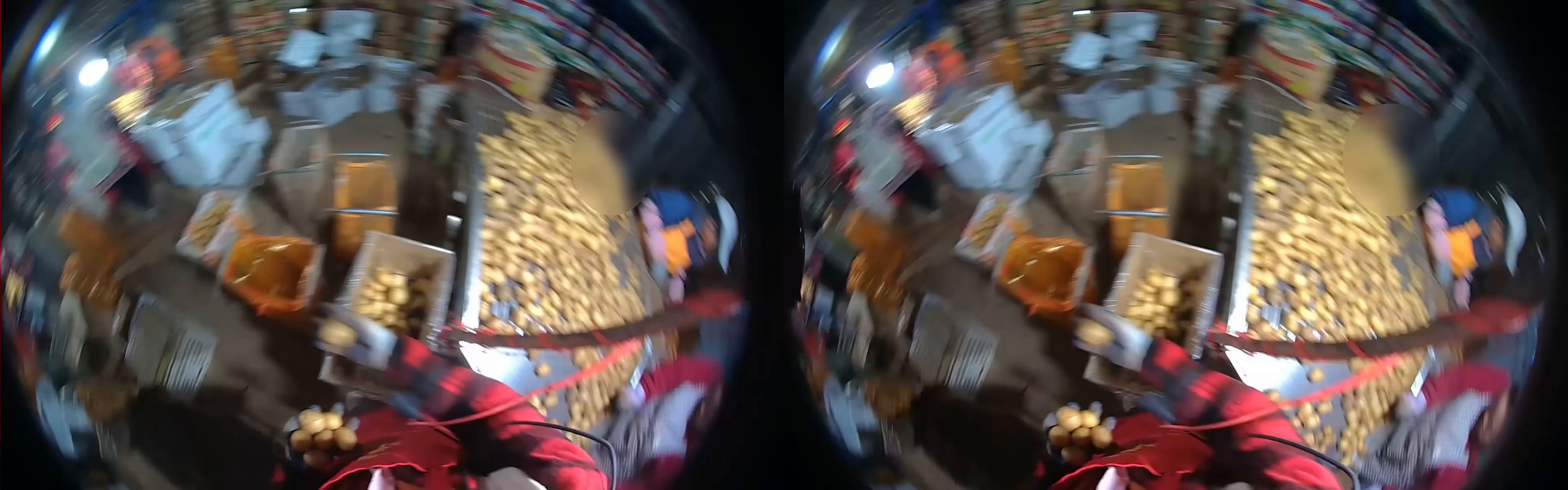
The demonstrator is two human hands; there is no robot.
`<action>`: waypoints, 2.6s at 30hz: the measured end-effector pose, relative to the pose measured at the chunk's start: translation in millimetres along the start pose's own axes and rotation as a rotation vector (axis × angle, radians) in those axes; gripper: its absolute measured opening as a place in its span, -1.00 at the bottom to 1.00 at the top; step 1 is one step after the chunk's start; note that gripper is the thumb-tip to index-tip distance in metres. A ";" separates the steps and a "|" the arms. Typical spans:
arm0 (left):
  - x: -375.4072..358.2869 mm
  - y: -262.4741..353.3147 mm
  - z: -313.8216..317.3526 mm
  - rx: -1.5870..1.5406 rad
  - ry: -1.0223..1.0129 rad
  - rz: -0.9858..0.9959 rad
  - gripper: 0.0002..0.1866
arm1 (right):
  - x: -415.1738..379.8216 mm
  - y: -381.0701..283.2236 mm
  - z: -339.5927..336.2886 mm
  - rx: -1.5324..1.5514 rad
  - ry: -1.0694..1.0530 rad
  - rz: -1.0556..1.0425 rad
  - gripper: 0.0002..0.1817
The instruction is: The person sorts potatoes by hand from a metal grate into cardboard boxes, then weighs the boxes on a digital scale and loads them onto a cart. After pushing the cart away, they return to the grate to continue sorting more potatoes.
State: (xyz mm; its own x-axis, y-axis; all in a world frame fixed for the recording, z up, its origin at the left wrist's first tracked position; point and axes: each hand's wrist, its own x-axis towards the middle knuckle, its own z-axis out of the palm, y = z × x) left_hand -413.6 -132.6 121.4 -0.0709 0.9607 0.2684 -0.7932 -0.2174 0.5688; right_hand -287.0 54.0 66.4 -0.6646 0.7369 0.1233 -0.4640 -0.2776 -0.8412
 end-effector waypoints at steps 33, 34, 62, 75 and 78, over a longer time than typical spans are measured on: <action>21.0 -289.4 156.6 -0.084 -0.145 -1.294 -0.72 | -488.7 -158.7 -338.0 -1.508 1.648 0.670 -0.59; 18.1 -294.4 160.6 -0.080 -0.140 -1.315 -0.72 | -487.5 -129.3 -337.4 -1.604 1.580 0.618 -0.60; -307.9 -520.7 300.7 -0.458 -0.867 -2.153 -0.47 | -613.5 128.7 178.8 0.736 2.048 -0.335 -0.71; -84.9 -479.7 228.5 -0.011 -0.277 -2.007 -0.57 | -551.0 -90.5 -43.6 -0.681 1.839 -0.026 -0.67; -87.1 -513.7 136.4 -0.523 -0.133 -1.784 -0.56 | -490.1 -87.2 -115.9 -0.851 1.851 -0.129 -0.65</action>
State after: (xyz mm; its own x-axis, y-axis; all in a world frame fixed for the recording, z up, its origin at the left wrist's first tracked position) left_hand 82.5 -128.1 -88.2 0.9703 -0.0577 -0.2348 0.0478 0.9977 -0.0477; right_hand 147.1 -211.5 18.3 0.8654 0.4947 0.0796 0.2501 -0.2888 -0.9242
